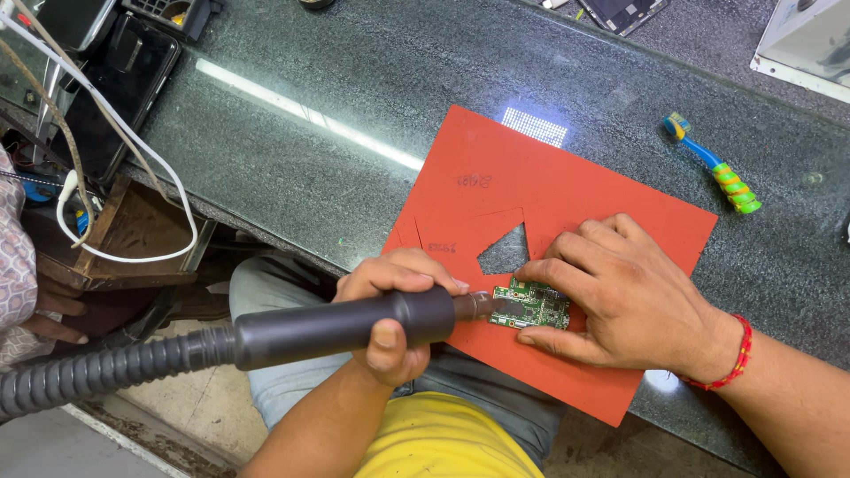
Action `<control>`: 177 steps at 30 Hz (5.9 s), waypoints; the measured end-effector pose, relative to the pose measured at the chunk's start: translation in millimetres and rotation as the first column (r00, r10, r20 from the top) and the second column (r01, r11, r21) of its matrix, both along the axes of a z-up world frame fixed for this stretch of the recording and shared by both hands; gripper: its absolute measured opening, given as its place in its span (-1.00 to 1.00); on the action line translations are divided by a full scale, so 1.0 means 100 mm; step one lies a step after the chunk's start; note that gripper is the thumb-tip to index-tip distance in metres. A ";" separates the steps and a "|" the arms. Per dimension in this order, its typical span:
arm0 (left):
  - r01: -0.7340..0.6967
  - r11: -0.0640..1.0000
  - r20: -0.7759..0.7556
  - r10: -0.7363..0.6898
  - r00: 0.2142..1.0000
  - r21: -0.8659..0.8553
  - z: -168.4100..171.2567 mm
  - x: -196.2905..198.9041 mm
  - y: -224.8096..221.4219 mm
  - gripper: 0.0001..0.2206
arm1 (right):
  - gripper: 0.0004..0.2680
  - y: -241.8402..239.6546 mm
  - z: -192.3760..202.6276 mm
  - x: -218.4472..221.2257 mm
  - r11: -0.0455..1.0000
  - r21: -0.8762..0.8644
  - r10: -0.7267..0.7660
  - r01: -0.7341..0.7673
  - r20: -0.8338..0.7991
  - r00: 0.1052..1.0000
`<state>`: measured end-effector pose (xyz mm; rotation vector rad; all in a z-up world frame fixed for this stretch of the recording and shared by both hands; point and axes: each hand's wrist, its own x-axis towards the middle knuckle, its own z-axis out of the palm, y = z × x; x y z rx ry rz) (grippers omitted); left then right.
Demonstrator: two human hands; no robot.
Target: The person heats a circuit board with a hot air gun while holding it in place on a red mat, moving the nozzle around the components.
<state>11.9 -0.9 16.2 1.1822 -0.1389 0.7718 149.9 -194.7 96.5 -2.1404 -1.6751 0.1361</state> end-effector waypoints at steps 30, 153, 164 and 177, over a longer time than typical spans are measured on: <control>-0.016 0.995 -0.057 0.022 0.998 0.100 0.02 0.01 0.02 -0.53 | -0.64 -0.01 -0.01 -0.01 1.000 0.007 -0.015 0.015 0.003 1.000; 0.336 0.925 -0.184 -0.304 0.935 0.177 0.46 0.41 0.22 -0.81 | -0.62 0.09 0.19 0.11 0.977 -0.131 -0.162 0.168 0.058 0.985; 0.105 0.992 -0.115 -0.097 0.989 0.067 0.18 0.40 0.16 -0.69 | -0.67 -0.03 0.06 0.18 0.995 0.098 0.039 -0.037 -0.013 0.999; 0.119 0.993 -0.218 -0.119 0.969 -0.016 0.17 0.36 0.15 -0.71 | -0.65 0.05 0.07 0.00 0.995 0.083 -0.049 0.047 0.028 0.998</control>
